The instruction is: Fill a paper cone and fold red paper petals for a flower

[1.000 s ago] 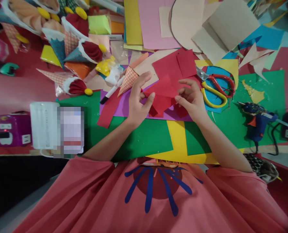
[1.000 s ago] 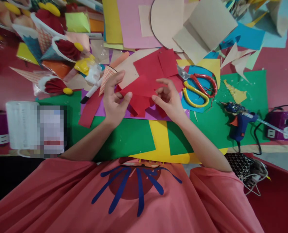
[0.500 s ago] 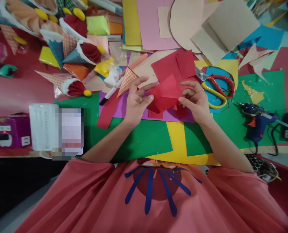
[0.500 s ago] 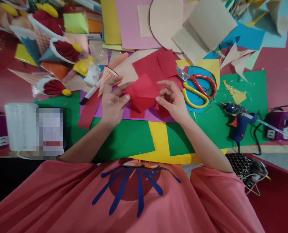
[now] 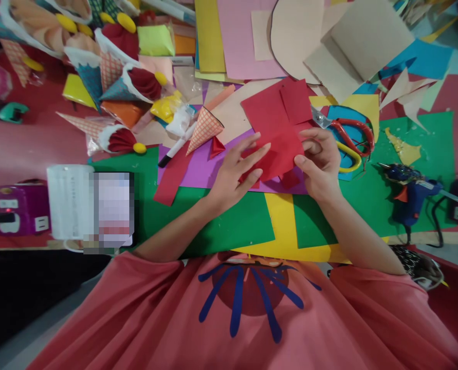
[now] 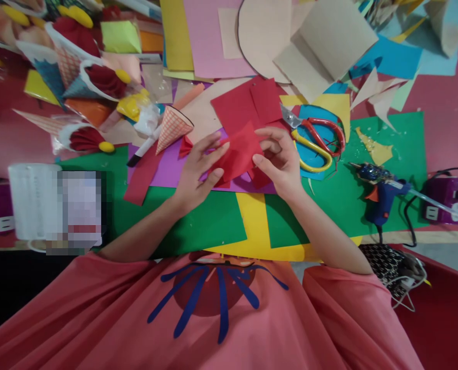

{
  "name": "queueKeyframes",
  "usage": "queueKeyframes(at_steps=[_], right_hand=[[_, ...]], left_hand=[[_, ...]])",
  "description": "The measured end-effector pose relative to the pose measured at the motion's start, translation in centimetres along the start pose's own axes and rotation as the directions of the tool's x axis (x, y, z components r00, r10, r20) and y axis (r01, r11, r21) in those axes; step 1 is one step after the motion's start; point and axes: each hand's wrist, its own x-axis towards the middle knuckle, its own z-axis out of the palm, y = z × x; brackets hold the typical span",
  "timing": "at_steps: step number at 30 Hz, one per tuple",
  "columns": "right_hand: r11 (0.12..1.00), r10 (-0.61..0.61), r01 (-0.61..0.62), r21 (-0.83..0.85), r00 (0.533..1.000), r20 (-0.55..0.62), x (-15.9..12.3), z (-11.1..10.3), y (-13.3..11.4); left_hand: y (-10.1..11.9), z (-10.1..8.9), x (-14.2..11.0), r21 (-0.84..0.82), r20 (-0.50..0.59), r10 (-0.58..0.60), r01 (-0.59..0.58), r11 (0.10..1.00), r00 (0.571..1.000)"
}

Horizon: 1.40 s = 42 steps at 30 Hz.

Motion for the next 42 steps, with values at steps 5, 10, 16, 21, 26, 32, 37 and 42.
queueKeyframes(at_steps=[5, 10, 16, 21, 26, 32, 37, 42], right_hand=[[0.987, -0.098, 0.094, 0.132, 0.995, 0.023, -0.3, 0.3, 0.0], [0.966, -0.13, 0.11, 0.235, 0.989, 0.072, -0.7, 0.5, -0.2], [0.949, -0.308, 0.284, 0.137, 0.926, 0.217, -1.1, 0.5, -1.0], [0.933, -0.354, 0.36, 0.029, 0.896, 0.267, -1.2, 0.5, -1.5], [0.975, -0.224, 0.223, 0.02, 0.968, 0.111, -1.2, 0.5, -1.7], [0.992, -0.091, 0.083, 0.097, 0.992, 0.086, -0.9, 1.0, -2.1], [0.975, -0.123, 0.083, 0.208, 0.974, 0.188, -0.9, 1.6, -2.0], [0.952, -0.057, -0.027, 0.304, 0.963, 0.265, -1.0, 1.9, -1.8]], left_hand=[[-0.1, 0.8, -0.8, -0.088, 0.147, 0.013, 0.0, 0.996, 0.989], [0.3, 1.4, -1.2, -0.384, 0.226, -0.081, 0.165, 0.909, 0.971], [0.2, 1.8, -0.8, -0.474, 0.287, -0.191, 0.313, 0.823, 0.939], [0.0, 1.8, -0.7, -0.458, 0.208, -0.254, 0.324, 0.828, 0.945], [-0.7, 1.6, -0.4, -0.511, 0.061, -0.341, 0.323, 0.797, 0.938], [-1.4, 1.2, 0.1, -0.562, -0.049, -0.381, 0.29, 0.774, 0.923], [-1.4, 1.3, 0.0, -0.541, -0.064, -0.352, 0.264, 0.798, 0.934], [-1.3, 1.3, 0.1, -0.546, -0.076, -0.339, 0.246, 0.801, 0.938]])
